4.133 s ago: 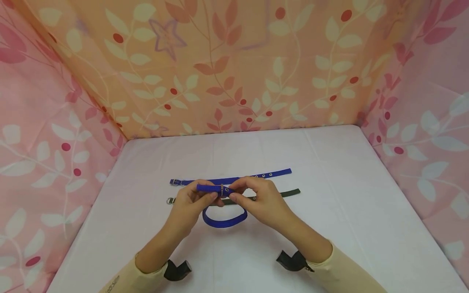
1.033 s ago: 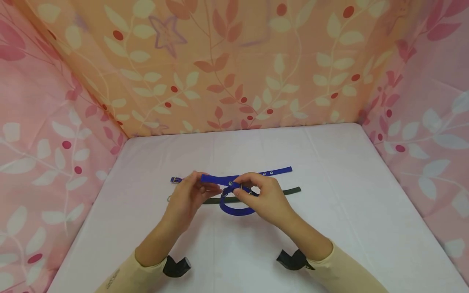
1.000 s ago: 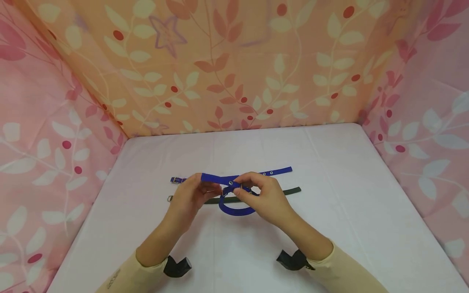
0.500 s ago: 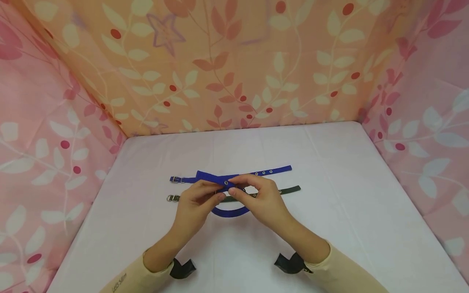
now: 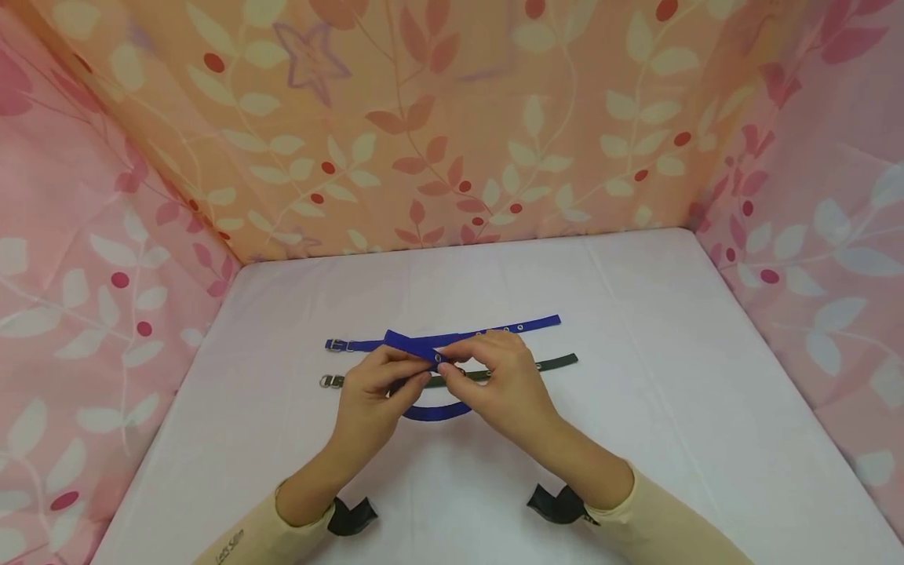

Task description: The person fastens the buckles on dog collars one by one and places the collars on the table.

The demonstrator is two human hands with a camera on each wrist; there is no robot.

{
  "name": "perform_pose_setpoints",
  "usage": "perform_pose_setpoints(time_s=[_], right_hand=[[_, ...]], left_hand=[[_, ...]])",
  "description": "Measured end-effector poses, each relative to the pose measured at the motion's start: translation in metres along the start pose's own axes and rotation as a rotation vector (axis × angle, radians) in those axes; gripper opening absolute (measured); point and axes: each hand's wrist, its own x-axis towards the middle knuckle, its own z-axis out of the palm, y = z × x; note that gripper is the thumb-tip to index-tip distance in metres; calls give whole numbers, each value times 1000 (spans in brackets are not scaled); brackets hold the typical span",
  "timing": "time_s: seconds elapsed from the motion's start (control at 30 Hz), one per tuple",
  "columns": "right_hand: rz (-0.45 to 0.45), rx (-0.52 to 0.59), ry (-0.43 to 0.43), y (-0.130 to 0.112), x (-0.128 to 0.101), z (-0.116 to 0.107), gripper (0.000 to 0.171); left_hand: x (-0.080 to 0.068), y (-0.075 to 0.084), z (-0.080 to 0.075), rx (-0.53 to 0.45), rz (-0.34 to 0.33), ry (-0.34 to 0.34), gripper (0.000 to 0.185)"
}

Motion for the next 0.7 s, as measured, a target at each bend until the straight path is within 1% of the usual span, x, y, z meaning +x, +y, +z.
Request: perform_pose_setpoints(time_s=[0.07,0.13,0.3,0.37,0.43,0.53,0.63,0.7], right_hand=[[-52,-24,3,0,1,-1,18],[-77,-46,-16,0,2,-3,17],[-48,-132,-130,-1,6,-10,14],[-46,-147,-169,-1,7,-12,18],[-70,-134,-185,0,8,-12,24],[-147,-108,-179,2,8,-11,32],[-216,-91,-159,3,8,-10,33],[-241,-86,-151,3,7,-10,29]], left_hand=[[0,0,0,-11,-10,-5,13],[0,0,1,-36,-42,-14,15],[0,0,1,-132,-183,-43,29],[1,0,0,-135,-212,-53,33],[1,1,-1,-108,-213,-63,34],[2,2,-3,-76,-195,-70,35],[4,4,-5,-67,-172,-74,37],[5,5,-5,-68,-151,-87,40]])
